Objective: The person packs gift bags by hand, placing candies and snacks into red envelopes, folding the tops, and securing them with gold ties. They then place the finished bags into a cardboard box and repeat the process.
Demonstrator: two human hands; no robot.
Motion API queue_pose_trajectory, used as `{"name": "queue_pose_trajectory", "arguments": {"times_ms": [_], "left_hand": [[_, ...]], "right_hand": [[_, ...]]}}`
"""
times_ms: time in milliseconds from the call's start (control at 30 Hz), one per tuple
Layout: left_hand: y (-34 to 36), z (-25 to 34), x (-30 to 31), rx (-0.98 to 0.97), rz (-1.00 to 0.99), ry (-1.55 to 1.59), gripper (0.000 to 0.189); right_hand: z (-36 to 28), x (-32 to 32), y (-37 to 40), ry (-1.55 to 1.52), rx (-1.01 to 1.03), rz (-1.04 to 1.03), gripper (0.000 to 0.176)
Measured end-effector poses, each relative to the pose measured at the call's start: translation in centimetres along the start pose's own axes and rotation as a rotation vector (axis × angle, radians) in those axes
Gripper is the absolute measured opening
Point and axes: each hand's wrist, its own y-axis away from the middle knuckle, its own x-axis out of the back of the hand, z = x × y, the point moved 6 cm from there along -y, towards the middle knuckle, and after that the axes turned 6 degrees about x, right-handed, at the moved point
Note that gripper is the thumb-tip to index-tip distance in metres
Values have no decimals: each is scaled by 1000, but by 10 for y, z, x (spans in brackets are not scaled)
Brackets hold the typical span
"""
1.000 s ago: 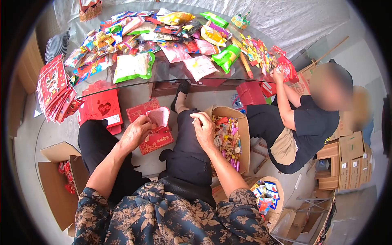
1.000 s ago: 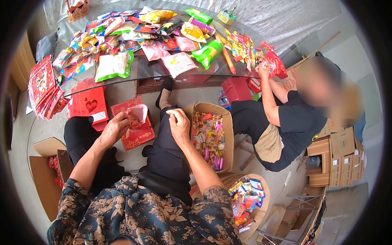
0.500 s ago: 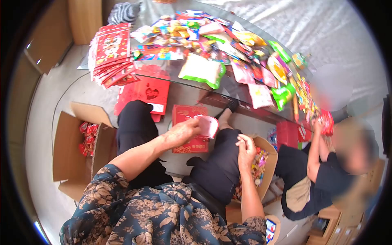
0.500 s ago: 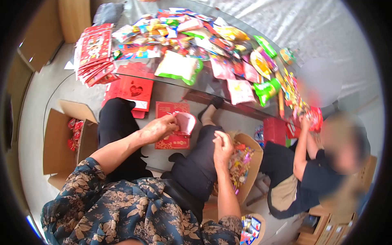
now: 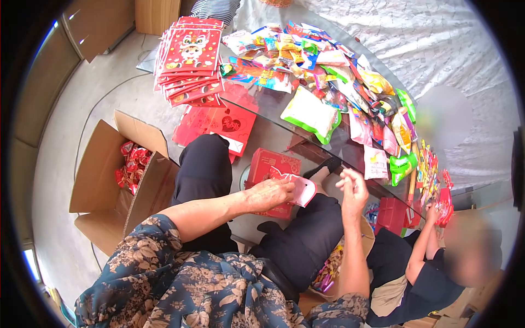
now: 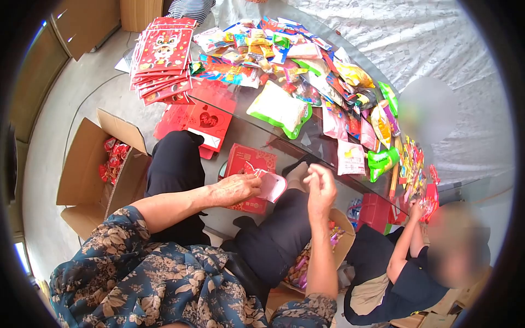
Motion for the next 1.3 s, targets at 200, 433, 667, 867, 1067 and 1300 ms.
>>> {"name": "queue_pose_trajectory", "arguments": {"times_ms": [200, 433, 667, 867, 1067, 1300], "left_hand": [[-1, -4, -4, 50, -63, 45, 20], [-3, -4, 0, 53, -29, 49, 20], [-6, -5, 3, 88, -67, 87, 19], [-6, -10, 2, 110, -32, 97, 18], [-7, -11, 1, 94, -28, 100, 18], [-9, -10, -4, 78, -79, 47, 22]], "right_hand": [[-23, -8, -92, 197, 213, -32, 19], [-36, -43, -163, 407, 412, -136, 23], [10, -71, -206, 942, 521, -266, 32], [27, -76, -221, 1146, 523, -271, 32], [-8, -50, -215, 1083, 580, -163, 31], [-28, -7, -209, 899, 630, -94, 34]]}}
